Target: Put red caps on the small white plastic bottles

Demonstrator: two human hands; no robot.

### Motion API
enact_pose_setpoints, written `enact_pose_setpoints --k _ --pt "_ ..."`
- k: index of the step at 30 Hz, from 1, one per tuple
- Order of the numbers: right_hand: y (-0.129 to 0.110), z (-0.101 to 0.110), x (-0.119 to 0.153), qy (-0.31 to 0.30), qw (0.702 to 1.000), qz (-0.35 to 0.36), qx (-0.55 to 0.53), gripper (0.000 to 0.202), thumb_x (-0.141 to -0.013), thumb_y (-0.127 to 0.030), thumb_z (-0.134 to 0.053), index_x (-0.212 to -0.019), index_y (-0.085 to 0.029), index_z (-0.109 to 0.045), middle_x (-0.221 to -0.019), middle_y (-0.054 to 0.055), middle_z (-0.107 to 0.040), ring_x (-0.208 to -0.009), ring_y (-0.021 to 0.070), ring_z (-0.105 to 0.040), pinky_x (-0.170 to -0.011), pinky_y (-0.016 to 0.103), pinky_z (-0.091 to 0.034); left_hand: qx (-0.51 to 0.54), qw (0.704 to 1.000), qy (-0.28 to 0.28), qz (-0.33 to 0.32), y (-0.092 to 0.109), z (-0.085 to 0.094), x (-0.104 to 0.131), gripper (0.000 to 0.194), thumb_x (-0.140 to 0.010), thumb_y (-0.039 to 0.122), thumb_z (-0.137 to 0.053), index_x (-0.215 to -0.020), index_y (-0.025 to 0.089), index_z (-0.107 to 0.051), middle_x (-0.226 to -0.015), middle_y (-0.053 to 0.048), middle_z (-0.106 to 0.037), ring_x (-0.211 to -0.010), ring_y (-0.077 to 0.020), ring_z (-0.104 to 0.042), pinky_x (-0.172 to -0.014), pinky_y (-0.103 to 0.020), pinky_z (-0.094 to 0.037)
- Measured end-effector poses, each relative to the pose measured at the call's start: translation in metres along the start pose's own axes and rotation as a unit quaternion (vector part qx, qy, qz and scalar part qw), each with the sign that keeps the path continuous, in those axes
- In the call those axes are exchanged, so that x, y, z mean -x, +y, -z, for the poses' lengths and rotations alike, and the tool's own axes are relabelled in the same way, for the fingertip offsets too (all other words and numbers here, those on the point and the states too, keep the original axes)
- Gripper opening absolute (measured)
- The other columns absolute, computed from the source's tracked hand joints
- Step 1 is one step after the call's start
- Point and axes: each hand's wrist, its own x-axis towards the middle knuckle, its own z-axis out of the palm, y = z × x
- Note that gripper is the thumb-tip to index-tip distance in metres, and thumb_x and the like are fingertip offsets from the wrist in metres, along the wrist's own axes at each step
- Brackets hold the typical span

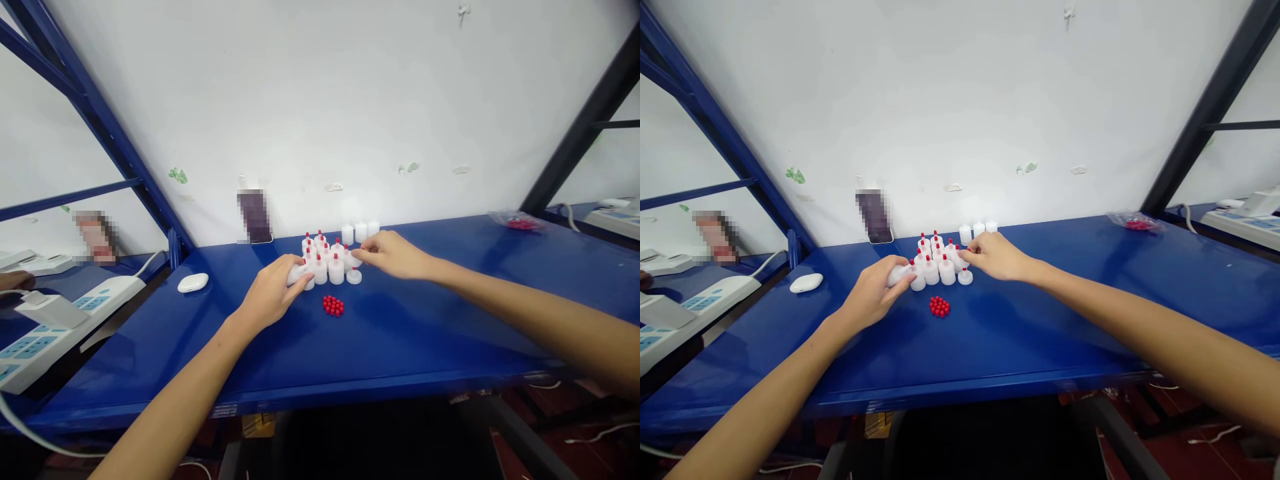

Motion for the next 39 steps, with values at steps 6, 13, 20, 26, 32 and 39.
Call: enact_pose_setpoints --k 6,13,20,26,32,39 --pt "0.004 -0.013 -0.012 -0.083 0.996 -0.026 0.034 0.041 -0.085 -0.033 -0.053 -0.049 -0.020 -0.039 -0.049 -0.004 -0.033 -0.050 0.0098 -0.032 -0.053 0.029 -0.027 0.008 0.999 -0.046 0.006 0.010 0.002 0.003 0.033 -0.099 0.045 -0.041 -0.112 0.018 -0.055 -0.104 -0.008 -0.067 -0.092 -0.0253 -0.064 -0.079 -0.037 -0.049" --pt "0.001 -0.008 -0.010 -0.075 0.997 -0.020 0.025 0.053 -0.091 -0.055 -0.049 -0.053 -0.019 -0.047 -0.049 -0.003 -0.038 -0.049 0.0099 -0.034 -0.052 0.028 -0.027 0.061 0.996 -0.061 -0.022 0.012 0.004 0.005 0.031 -0.096 0.033 -0.041 -0.121 0.016 -0.051 -0.112 -0.011 -0.063 -0.097 -0.0251 -0.062 -0.085 -0.039 -0.048" --pt "-0.017 -0.024 0.028 -0.108 0.984 0.131 0.044 0.014 -0.085 -0.031 -0.063 -0.085 -0.017 -0.067 -0.059 -0.004 -0.055 -0.053 0.0106 -0.048 -0.058 0.025 -0.034 0.092 0.989 -0.088 -0.073 0.022 -0.001 0.004 0.034 -0.093 0.025 -0.046 -0.126 0.018 -0.047 -0.118 -0.009 -0.062 -0.100 -0.0227 -0.062 -0.088 -0.035 -0.048" --pt "-0.018 -0.033 0.029 -0.121 0.974 0.187 0.036 0.023 -0.082 -0.020 -0.064 -0.104 -0.017 -0.070 -0.056 -0.005 -0.054 -0.051 0.0112 -0.050 -0.056 0.024 -0.034 0.093 0.987 -0.125 -0.045 0.023 0.003 0.006 0.034 -0.093 0.027 -0.047 -0.125 0.018 -0.045 -0.100 -0.005 -0.064 -0.076 -0.0186 -0.060 -0.077 -0.034 -0.048" --pt "-0.016 -0.032 0.032 -0.122 0.964 0.215 0.096 0.016 -0.087 -0.017 -0.056 -0.095 -0.021 -0.069 -0.068 -0.002 -0.062 -0.057 0.0122 -0.053 -0.059 0.025 -0.034 0.089 0.987 -0.111 -0.068 0.024 0.003 0.004 0.022 -0.089 0.025 -0.051 -0.111 0.018 -0.053 -0.099 -0.005 -0.064 -0.085 -0.0203 -0.060 -0.080 -0.033 -0.047" --pt "-0.009 -0.022 0.037 -0.179 0.950 0.221 0.127 0.012 -0.096 -0.026 -0.049 -0.094 -0.020 -0.059 -0.086 0.002 -0.062 -0.069 0.0152 -0.054 -0.061 0.027 -0.037 0.088 0.985 -0.128 -0.082 0.026 0.002 0.003 0.015 -0.090 0.028 -0.055 -0.099 0.017 -0.061 -0.097 -0.006 -0.059 -0.087 -0.0202 -0.058 -0.083 -0.033 -0.047"
